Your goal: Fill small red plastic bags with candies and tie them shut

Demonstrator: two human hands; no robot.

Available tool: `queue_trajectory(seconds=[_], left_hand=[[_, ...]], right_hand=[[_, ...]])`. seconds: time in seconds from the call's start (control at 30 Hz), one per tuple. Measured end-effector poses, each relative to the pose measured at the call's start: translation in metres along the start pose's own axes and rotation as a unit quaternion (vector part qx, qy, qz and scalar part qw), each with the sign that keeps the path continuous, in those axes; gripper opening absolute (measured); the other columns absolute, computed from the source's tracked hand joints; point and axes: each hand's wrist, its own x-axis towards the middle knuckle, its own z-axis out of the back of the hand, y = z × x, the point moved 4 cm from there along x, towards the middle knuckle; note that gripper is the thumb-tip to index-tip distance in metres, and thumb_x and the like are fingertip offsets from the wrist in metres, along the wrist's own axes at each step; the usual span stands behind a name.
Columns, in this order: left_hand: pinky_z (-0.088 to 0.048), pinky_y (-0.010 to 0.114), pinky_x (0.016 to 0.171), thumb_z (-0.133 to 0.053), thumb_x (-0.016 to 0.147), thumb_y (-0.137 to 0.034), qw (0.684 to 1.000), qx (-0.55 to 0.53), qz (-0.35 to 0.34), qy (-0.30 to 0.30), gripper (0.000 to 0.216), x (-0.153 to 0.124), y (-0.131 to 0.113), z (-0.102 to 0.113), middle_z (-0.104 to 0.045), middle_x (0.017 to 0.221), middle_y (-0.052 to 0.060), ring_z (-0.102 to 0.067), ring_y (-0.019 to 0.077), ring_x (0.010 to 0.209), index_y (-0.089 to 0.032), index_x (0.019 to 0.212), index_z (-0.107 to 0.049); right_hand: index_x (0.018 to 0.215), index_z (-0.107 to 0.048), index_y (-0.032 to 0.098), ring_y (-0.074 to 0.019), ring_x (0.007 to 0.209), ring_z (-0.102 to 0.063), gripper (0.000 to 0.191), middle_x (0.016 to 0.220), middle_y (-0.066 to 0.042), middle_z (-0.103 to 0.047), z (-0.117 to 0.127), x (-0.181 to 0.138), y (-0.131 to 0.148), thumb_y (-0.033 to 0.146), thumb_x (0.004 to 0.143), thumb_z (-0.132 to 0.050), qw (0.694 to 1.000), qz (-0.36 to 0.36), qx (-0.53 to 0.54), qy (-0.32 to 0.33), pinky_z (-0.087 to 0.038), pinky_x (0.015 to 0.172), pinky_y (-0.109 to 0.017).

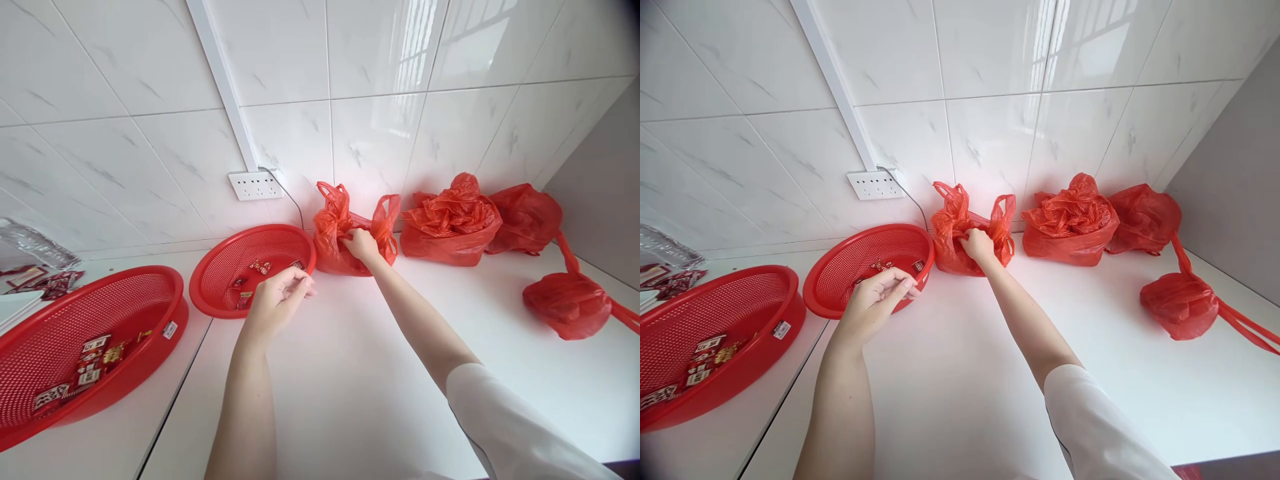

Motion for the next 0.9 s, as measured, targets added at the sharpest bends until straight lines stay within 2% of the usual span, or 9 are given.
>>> queue_trajectory(seconds=[0.1, 0.2, 0.33, 0.43, 0.5, 0.6, 0.67, 0.77, 0.9], left_hand=[[-0.055, 0.033, 0.083, -0.056, 0.088, -0.048, 1.000, 0.001, -0.004, -0.013, 0.027, 0.000, 0.001, 0.003, -0.075, 0.089, 0.005, -0.070, 0.0218, 0.090, -0.022, 0.085, -0.064], [-0.054, 0.032, 0.084, -0.057, 0.088, -0.046, 1.000, 0.007, -0.020, -0.018, 0.025, 0.003, 0.002, 0.000, -0.073, 0.099, 0.005, -0.068, 0.0218, 0.098, -0.023, 0.090, -0.066], [-0.053, 0.032, 0.090, -0.056, 0.089, -0.041, 0.996, 0.045, -0.071, -0.027, 0.024, 0.005, -0.001, -0.011, -0.059, 0.130, 0.005, -0.055, 0.0226, 0.123, -0.028, 0.103, -0.068], [-0.044, 0.038, 0.105, -0.054, 0.090, -0.038, 0.990, 0.099, -0.098, -0.012, 0.027, 0.007, -0.003, -0.026, -0.050, 0.142, 0.004, -0.047, 0.0235, 0.132, -0.030, 0.112, -0.067], [-0.038, 0.042, 0.112, -0.052, 0.091, -0.036, 0.985, 0.132, -0.112, 0.006, 0.027, 0.008, -0.005, -0.037, -0.048, 0.145, 0.003, -0.043, 0.0240, 0.136, -0.030, 0.113, -0.066], [-0.039, 0.041, 0.111, -0.049, 0.092, -0.035, 0.982, 0.138, -0.120, 0.051, 0.027, 0.007, -0.007, -0.052, -0.048, 0.148, 0.001, -0.045, 0.0235, 0.135, -0.029, 0.113, -0.065], [-0.042, 0.041, 0.108, -0.048, 0.093, -0.036, 0.981, 0.129, -0.115, 0.084, 0.027, 0.006, -0.007, -0.060, -0.047, 0.149, 0.002, -0.049, 0.0240, 0.132, -0.029, 0.114, -0.064], [-0.047, 0.042, 0.103, -0.049, 0.092, -0.038, 0.981, 0.121, -0.096, 0.119, 0.030, 0.005, -0.002, -0.068, -0.042, 0.152, 0.003, -0.055, 0.0261, 0.126, -0.029, 0.117, -0.063], [-0.052, 0.044, 0.095, -0.050, 0.092, -0.042, 0.982, 0.131, -0.057, 0.121, 0.042, 0.007, 0.012, -0.070, -0.039, 0.153, 0.009, -0.062, 0.0275, 0.114, -0.028, 0.131, -0.054]], right_hand=[[0.100, -0.063, 0.017, -0.0256, 0.090, -0.061, 0.031, 0.099, -0.012, -0.068, 0.014, -0.007, 0.008, 0.028, 0.095, -0.034, 0.998, 0.017, 0.010, -0.064, -0.044, 0.075, -0.034], [0.103, -0.062, 0.017, -0.0248, 0.100, -0.057, 0.029, 0.114, -0.013, -0.063, 0.021, -0.016, 0.018, 0.025, 0.093, -0.035, 0.995, 0.048, 0.020, -0.087, -0.043, 0.081, -0.033], [0.081, -0.063, 0.016, -0.0219, 0.090, -0.058, 0.015, 0.104, -0.011, -0.063, 0.017, -0.034, 0.029, 0.029, 0.085, -0.056, 0.992, 0.119, 0.036, 0.007, -0.044, 0.078, -0.031], [0.073, -0.061, 0.017, -0.0169, 0.074, -0.057, 0.028, 0.083, -0.005, -0.065, 0.012, -0.048, 0.032, 0.043, 0.081, -0.064, 0.980, 0.151, 0.074, 0.108, -0.044, 0.068, -0.027], [0.078, -0.060, 0.017, -0.0155, 0.070, -0.058, 0.038, 0.077, -0.003, -0.065, 0.010, -0.053, 0.030, 0.054, 0.085, -0.057, 0.970, 0.133, 0.153, 0.134, -0.044, 0.066, -0.026], [0.103, -0.055, 0.017, -0.0161, 0.070, -0.061, 0.047, 0.079, -0.003, -0.067, 0.007, -0.050, 0.019, 0.061, 0.088, -0.049, 0.960, 0.033, 0.270, 0.064, -0.046, 0.065, -0.027], [0.112, -0.051, 0.015, -0.0168, 0.068, -0.061, 0.049, 0.076, -0.004, -0.067, 0.003, -0.047, 0.015, 0.059, 0.090, -0.047, 0.963, 0.010, 0.267, 0.029, -0.047, 0.063, -0.028], [0.100, -0.058, 0.015, -0.0173, 0.071, -0.060, 0.031, 0.077, -0.004, -0.066, -0.001, -0.045, 0.017, 0.044, 0.090, -0.052, 0.975, 0.059, 0.213, 0.028, -0.046, 0.067, -0.029], [0.077, -0.063, 0.016, -0.0167, 0.077, -0.058, 0.009, 0.079, -0.002, -0.065, 0.006, -0.055, 0.026, 0.025, 0.078, -0.062, 0.972, 0.131, 0.180, 0.068, -0.043, 0.072, -0.028]])
